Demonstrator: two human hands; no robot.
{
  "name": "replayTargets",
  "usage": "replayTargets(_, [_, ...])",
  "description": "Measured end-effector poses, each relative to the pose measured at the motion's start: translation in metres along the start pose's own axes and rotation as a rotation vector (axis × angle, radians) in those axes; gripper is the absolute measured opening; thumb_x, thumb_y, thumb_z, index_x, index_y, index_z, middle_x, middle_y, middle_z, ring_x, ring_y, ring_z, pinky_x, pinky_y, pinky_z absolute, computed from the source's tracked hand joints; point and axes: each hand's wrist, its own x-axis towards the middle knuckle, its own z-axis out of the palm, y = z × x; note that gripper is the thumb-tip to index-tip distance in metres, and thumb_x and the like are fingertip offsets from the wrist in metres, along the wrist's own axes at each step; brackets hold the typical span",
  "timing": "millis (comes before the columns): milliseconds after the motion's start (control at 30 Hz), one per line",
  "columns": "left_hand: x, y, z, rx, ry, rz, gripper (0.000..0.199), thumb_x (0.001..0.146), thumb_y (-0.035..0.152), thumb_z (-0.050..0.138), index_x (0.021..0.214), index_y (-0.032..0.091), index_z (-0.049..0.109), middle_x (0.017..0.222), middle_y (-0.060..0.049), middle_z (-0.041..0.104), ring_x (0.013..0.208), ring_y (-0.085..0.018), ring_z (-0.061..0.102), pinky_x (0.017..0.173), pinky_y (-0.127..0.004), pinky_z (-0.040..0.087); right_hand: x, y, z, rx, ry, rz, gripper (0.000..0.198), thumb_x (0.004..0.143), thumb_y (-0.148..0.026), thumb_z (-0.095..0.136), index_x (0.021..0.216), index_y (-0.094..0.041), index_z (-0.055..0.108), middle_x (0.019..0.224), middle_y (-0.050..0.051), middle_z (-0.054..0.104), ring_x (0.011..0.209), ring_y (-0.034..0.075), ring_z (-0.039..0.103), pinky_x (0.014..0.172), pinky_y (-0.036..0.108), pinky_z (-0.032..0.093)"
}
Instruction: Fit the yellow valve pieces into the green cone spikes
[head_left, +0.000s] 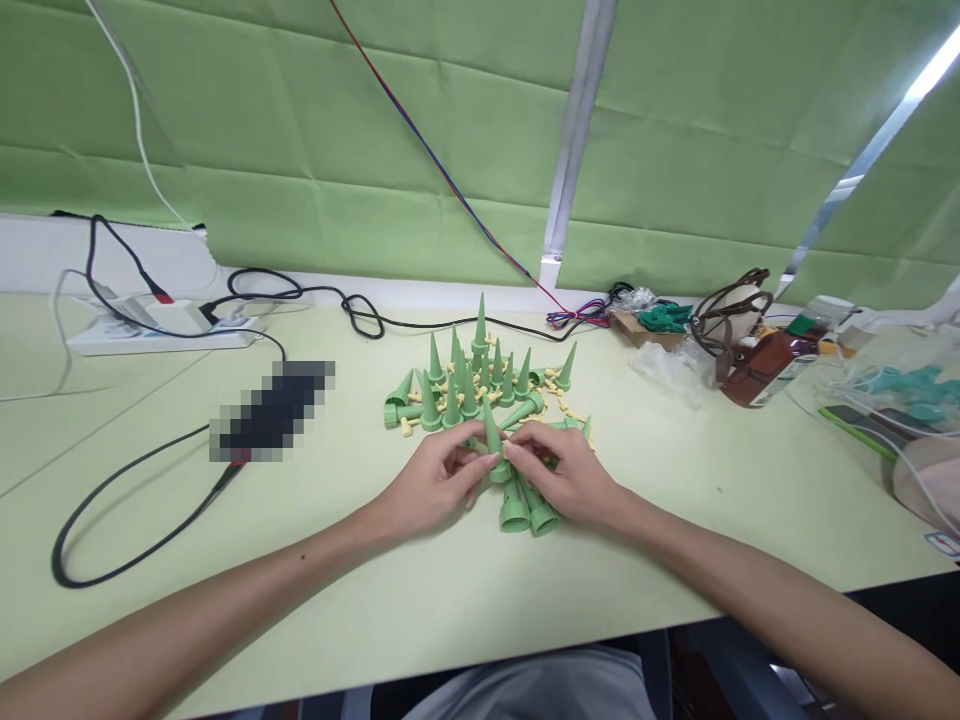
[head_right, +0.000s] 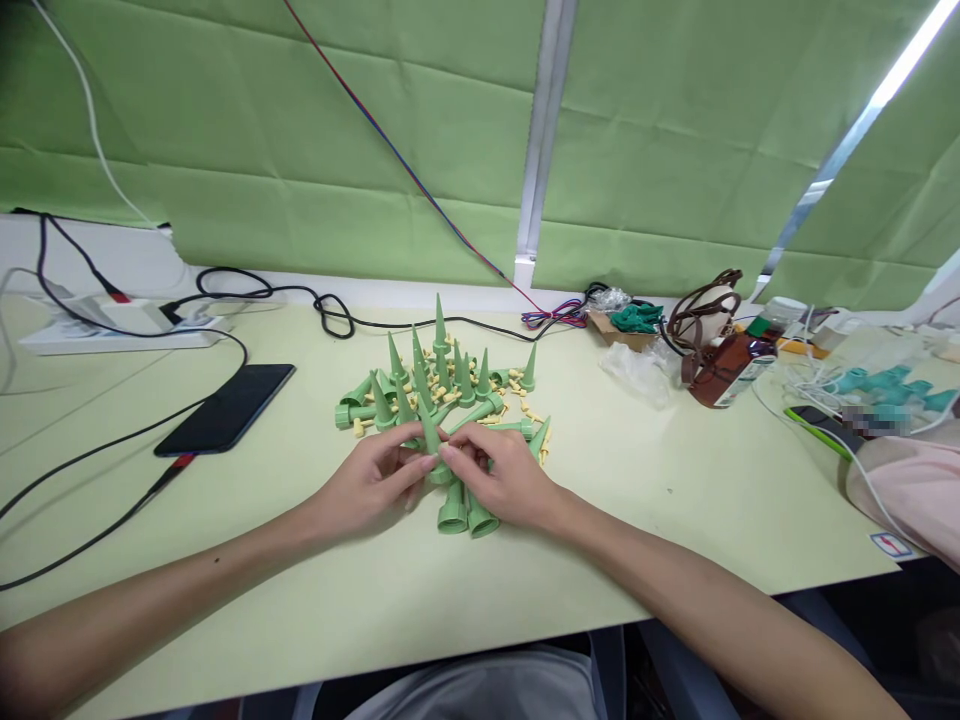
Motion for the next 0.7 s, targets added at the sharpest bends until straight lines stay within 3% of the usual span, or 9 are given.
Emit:
replayTargets(333, [0.0061, 0.0045, -0.0036, -0.068, -0.072, -0.062, 0.04, 0.097, 0.053, 0.051, 0.081, 0.016, 0.053, 0.049, 0.002, 0.054, 0.037, -0.008, 0.045, 0.039, -0.019, 0.033, -0.0032, 0.001, 0.0067, -0.071, -0.049, -0.123, 0.02, 0.093, -0.033, 0.061, 0.081, -0.02, 0.053, 0.059, -0.006, 0.046, 0.052, 0.009, 0.041, 0.054, 0.022, 0.036])
replayTargets(700, [0.0073, 0.0039, -0.0029, -0.087, -0.085, -0.086, 0.047, 0.095, 0.06, 0.048, 0.08, 0.016, 0.052, 0.049, 0.002, 0.054, 0.038, -0.009, 0.047, 0.038, -0.019, 0.034, -0.0042, 0.0009, 0.0091, -0.09, -0.068, -0.113, 0.022, 0.094, -0.033, 0.061, 0.079, -0.019, 0.054, 0.059, -0.007, 0.044, 0.052, 0.009, 0.039, 0.053, 0.022, 0.033])
